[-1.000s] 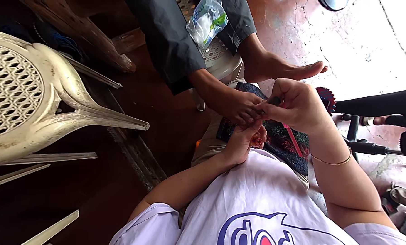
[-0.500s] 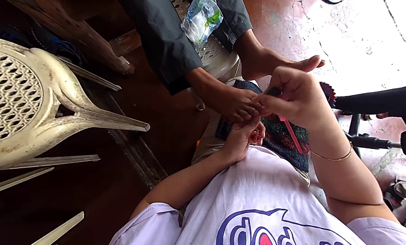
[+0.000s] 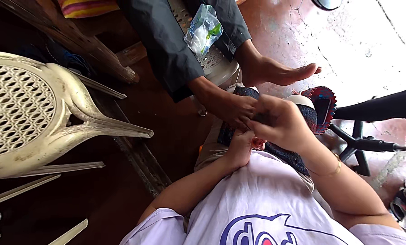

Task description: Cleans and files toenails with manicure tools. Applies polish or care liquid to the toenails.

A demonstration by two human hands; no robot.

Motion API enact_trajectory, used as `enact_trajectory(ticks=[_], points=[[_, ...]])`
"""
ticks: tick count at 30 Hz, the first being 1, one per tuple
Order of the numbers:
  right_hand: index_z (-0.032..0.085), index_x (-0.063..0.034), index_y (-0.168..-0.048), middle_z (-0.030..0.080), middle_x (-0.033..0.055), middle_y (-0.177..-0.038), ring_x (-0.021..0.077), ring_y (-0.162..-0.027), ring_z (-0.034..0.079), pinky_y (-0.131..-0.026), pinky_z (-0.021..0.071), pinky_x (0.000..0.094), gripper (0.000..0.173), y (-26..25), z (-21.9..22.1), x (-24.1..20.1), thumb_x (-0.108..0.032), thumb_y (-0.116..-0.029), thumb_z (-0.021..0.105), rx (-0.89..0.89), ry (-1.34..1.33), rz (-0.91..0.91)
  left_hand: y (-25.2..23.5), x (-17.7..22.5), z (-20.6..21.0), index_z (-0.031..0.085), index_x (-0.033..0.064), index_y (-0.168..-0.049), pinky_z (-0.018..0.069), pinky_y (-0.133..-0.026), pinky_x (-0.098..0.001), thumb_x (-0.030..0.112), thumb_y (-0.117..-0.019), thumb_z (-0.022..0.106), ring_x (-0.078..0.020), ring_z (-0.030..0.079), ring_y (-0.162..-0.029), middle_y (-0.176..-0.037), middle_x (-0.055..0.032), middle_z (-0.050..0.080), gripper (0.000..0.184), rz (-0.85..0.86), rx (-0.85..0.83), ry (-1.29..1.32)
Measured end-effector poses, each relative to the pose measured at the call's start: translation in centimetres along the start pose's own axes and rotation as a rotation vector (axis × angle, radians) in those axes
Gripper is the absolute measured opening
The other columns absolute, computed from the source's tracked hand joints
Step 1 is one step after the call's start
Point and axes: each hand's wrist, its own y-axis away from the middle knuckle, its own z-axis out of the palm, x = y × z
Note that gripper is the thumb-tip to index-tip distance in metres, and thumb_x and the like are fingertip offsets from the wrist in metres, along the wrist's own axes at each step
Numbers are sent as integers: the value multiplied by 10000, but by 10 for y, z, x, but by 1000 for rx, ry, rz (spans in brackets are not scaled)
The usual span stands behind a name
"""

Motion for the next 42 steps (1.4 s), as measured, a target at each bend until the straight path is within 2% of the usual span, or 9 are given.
enact_trajectory(ticks=[4, 6, 9, 11, 14, 17, 20, 29, 42], points=[[601, -83, -875, 586, -73, -683, -47, -550, 499, -480, 424, 121, 89, 42, -13, -5, -98, -857, 686, 62, -17, -37, -3, 1, 0, 646, 76, -859, 534, -621, -208, 102, -1084, 386, -65, 609, -620, -695, -4, 634, 345, -28, -23, -11], [606, -62, -859, 592, -48, -687, -36, -582, 522, -521, 450, 128, 104, 54, -5, 0, -109, -882, 697, 90, 86, -37, -5, -2, 0, 652, 74, -863, 535, -624, -208, 110, -1085, 391, -64, 613, -632, -703, 0, 639, 344, -16, -13, -40], [669, -46, -866, 618, 7, -699, 34, -622, 564, -566, 475, 199, 136, 62, 7, 12, -167, -928, 676, 13, 302, -13, -6, -4, -2, 677, 77, -1025, 536, -736, -237, 121, -1078, 429, -71, 638, -775, -830, 6, 676, 258, -8, 18, -108], [685, -59, -878, 623, -22, -709, -3, -622, 553, -557, 467, 166, 115, 59, 0, 12, -165, -922, 674, -21, 248, 0, -6, -5, -4, 689, 63, -1092, 540, -735, -231, 114, -1077, 426, -68, 639, -771, -840, 4, 680, 269, 9, -1, -102], [652, -62, -893, 648, -55, -753, -34, -637, 577, -555, 494, 140, 85, 46, -16, 5, -127, -868, 701, 61, 29, -41, -5, -2, -1, 655, 94, -866, 529, -601, -196, 122, -1087, 382, -50, 607, -612, -702, 14, 646, 352, 24, -32, -68], [655, -40, -946, 724, -3, -906, 27, -798, 691, -687, 599, 195, 136, 29, -16, 8, -103, -857, 736, 141, 21, -100, -5, -3, -2, 645, 113, -812, 508, -561, -199, 106, -1074, 351, -53, 587, -573, -673, 12, 638, 394, 24, -48, -45], [650, -30, -928, 742, 43, -944, 82, -892, 736, -760, 633, 246, 133, 17, -10, 18, -112, -867, 735, 126, 40, -110, -5, -5, -4, 639, 107, -819, 515, -572, -212, 107, -1072, 349, -66, 601, -586, -672, 0, 639, 385, 28, -45, -32], [647, -25, -892, 720, 38, -870, 34, -764, 692, -671, 590, 180, 96, 13, -5, 22, -70, -852, 722, 162, 94, -98, -6, -5, -6, 653, 100, -837, 511, -557, -204, 154, -1087, 378, -68, 606, -580, -679, -12, 650, 376, 33, -88, -1], [604, -60, -863, 727, 19, -854, 32, -767, 708, -658, 597, 183, 96, 12, -7, 18, -64, -836, 695, 146, 98, -75, -6, -4, -6, 653, 89, -830, 505, -558, -200, 152, -1089, 372, -71, 598, -583, -682, -21, 642, 388, 31, -96, -26]])
